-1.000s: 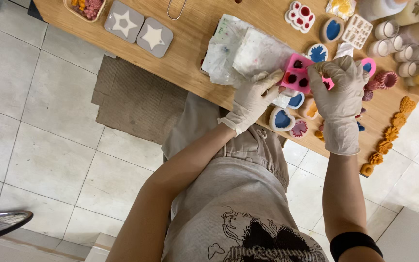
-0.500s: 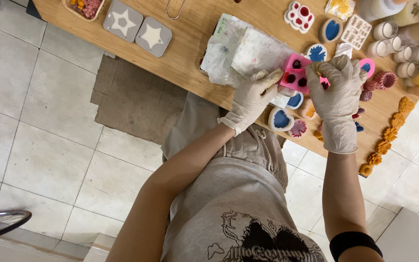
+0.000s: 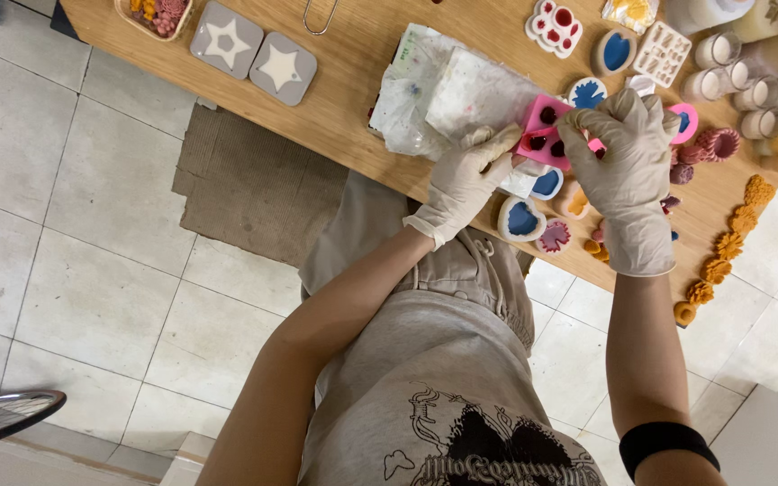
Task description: The person prepares small decorative elements by filling silicone molds with a red substance and then handles several pieces of pink material from a cup at a workshop table.
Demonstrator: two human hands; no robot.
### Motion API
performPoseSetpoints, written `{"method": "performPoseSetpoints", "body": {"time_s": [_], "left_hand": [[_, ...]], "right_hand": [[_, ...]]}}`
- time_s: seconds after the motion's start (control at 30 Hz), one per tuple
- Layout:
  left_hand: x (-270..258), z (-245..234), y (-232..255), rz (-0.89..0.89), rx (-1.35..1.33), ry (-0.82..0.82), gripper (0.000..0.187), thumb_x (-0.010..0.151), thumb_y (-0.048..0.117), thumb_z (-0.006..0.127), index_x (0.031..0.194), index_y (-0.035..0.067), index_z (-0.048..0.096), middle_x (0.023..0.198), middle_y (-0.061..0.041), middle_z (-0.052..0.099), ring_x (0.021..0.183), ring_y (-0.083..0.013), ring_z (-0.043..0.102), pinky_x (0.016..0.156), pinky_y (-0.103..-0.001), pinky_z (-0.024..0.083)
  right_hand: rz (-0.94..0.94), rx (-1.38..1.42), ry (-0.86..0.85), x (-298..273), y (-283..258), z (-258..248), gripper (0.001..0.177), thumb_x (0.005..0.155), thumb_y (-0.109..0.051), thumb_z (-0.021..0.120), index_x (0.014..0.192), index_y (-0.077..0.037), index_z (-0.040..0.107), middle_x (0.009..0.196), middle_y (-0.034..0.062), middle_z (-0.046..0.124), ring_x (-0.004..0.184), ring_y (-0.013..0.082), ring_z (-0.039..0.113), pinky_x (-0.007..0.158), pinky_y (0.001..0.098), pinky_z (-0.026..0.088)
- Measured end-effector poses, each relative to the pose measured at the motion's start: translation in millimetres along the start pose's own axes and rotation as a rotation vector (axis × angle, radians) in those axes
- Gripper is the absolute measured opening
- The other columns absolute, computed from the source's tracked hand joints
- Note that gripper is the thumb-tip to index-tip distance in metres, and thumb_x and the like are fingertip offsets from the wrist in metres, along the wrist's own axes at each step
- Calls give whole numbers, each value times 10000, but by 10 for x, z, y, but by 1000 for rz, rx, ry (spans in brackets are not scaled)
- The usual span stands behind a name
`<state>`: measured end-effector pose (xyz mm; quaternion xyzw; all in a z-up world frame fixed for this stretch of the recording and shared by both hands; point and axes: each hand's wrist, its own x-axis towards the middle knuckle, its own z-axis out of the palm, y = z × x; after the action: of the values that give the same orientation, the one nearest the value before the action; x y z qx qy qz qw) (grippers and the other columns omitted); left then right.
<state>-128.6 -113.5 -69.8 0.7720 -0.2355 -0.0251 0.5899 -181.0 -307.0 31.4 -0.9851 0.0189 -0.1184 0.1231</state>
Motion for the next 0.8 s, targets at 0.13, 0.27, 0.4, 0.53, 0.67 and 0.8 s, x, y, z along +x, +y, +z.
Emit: {"method": "performPoseSetpoints", "body": {"time_s": [0.13, 0.27, 0.4, 0.53, 0.67, 0.8], "left_hand": [[-11, 14, -2, 8, 14, 14, 316, 935, 174, 696, 1249, 147, 717, 1169, -40, 718, 1088, -238, 686, 912, -334, 574], [-13, 4, 6, 4, 16, 17, 319, 930, 176, 702, 1246, 145, 717, 1198, -52, 717, 1093, -241, 686, 913, -340, 572], [-15, 2, 19, -16, 12, 8, 312, 935, 181, 701, 1244, 144, 719, 1188, -49, 720, 1095, -238, 692, 910, -337, 576], [2, -6, 20, 36, 31, 31, 307, 939, 176, 696, 1244, 144, 717, 1194, -48, 716, 1108, -246, 685, 926, -340, 576], [-11, -22, 27, -36, -1, -15, 313, 947, 169, 689, 1258, 144, 713, 1160, -48, 714, 1081, -238, 690, 905, -340, 577], [-4, -19, 27, 21, 22, 17, 334, 939, 193, 703, 1271, 155, 702, 1155, -38, 703, 1075, -245, 686, 910, -342, 577]], "right_hand": [[-89, 11, -20, 46, 40, -58, 87, 969, -163, 833, 1051, -143, 810, 967, -10, 592, 1023, 230, 560, 881, 365, 445], [-105, -1, -54, 92, 50, -101, 133, 941, -193, 845, 1069, -163, 820, 968, -8, 577, 1025, 234, 553, 897, 369, 435], [-159, -93, -77, 131, 83, -123, 158, 936, -265, 866, 1052, -171, 813, 983, -11, 578, 1033, 222, 564, 939, 390, 398], [-234, -162, -81, 183, 72, -159, 179, 888, -291, 871, 1033, -195, 830, 976, -6, 589, 1008, 224, 567, 972, 419, 390], [-206, -100, -132, 222, 46, -211, 171, 915, -288, 856, 1057, -197, 824, 978, -13, 595, 1007, 209, 585, 941, 384, 404], [-213, -69, -180, 277, 46, -259, 198, 920, -273, 881, 1100, -212, 825, 981, 1, 606, 974, 216, 585, 857, 367, 456]]}}
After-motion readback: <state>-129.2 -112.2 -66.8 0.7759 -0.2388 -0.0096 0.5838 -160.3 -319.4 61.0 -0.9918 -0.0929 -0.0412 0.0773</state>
